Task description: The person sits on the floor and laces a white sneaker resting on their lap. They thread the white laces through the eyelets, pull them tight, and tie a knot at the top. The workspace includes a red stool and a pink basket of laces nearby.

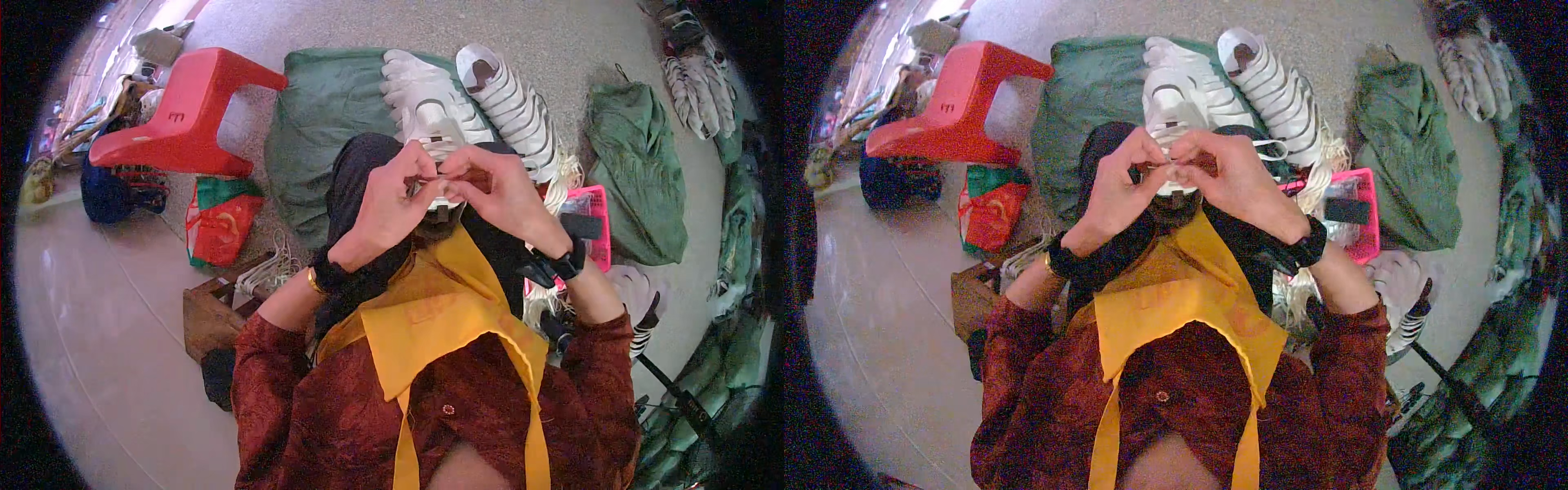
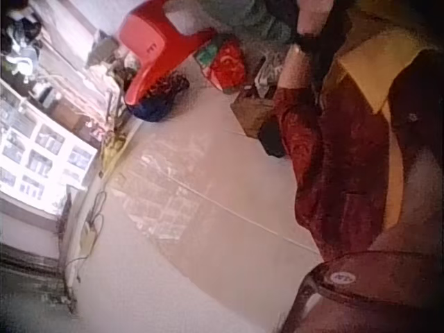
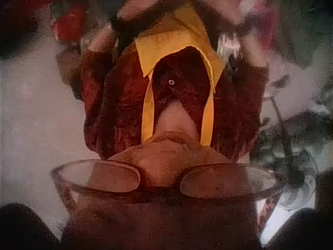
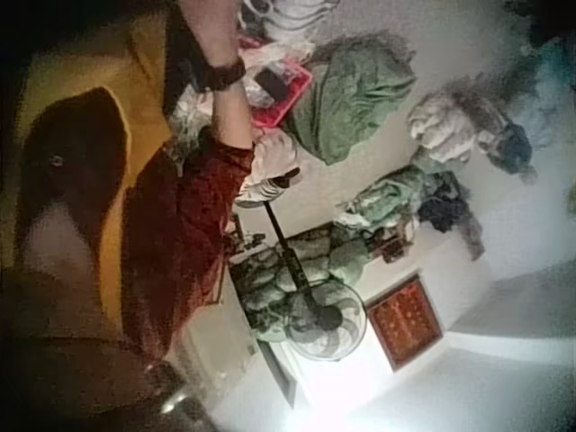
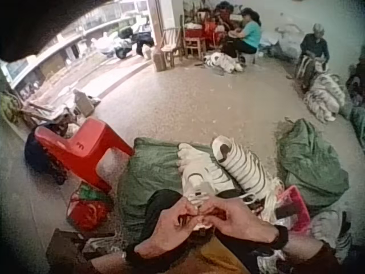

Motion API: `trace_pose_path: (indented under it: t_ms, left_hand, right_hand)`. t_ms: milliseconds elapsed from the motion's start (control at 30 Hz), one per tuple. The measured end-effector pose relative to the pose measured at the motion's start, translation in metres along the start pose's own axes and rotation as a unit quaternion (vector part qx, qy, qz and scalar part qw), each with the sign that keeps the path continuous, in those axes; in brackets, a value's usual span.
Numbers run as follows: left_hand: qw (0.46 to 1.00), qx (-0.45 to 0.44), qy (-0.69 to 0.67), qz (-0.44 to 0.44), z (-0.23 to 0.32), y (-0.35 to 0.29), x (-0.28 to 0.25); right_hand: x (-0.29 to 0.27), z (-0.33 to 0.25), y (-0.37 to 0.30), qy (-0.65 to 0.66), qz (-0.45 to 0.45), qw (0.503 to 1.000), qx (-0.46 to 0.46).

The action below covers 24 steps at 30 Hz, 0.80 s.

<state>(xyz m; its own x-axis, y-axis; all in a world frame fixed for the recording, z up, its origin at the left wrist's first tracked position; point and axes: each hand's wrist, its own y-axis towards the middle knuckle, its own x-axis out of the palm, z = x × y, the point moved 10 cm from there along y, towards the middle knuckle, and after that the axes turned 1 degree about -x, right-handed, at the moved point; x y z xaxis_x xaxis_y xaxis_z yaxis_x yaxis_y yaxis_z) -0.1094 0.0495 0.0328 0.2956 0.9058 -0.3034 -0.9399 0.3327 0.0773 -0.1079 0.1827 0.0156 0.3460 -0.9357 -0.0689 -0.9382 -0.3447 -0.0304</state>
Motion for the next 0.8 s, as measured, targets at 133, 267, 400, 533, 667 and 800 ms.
trace_pose_path:
  t_ms: [133,267,400,533,667,800]
  left_hand:
    - [0.999,-0.026,0.017,0.004,-0.010,-0.007,-0.002]
    - [0.989,0.072,0.129,-0.015,0.008,-0.013,-0.002]
    - [0.974,0.150,0.160,-0.053,0.028,-0.020,0.007]
    - [0.955,0.161,0.234,-0.084,0.026,-0.023,0.017]
    - [0.942,0.184,0.271,-0.077,0.030,-0.028,0.026]
    - [0.929,0.204,0.303,-0.063,0.026,-0.036,0.034]
  right_hand:
    - [-0.009,-0.006,-0.002,-0.166,0.034,0.984,-0.052]
    - [-0.016,-0.014,-0.004,-0.262,0.076,0.960,-0.056]
    - [-0.016,-0.017,-0.006,-0.295,0.087,0.950,-0.059]
    - [-0.015,-0.018,-0.004,-0.320,0.090,0.940,-0.071]
    - [-0.015,-0.016,0.001,-0.317,0.076,0.942,-0.080]
    - [-0.013,-0.014,0.009,-0.314,0.070,0.944,-0.066]
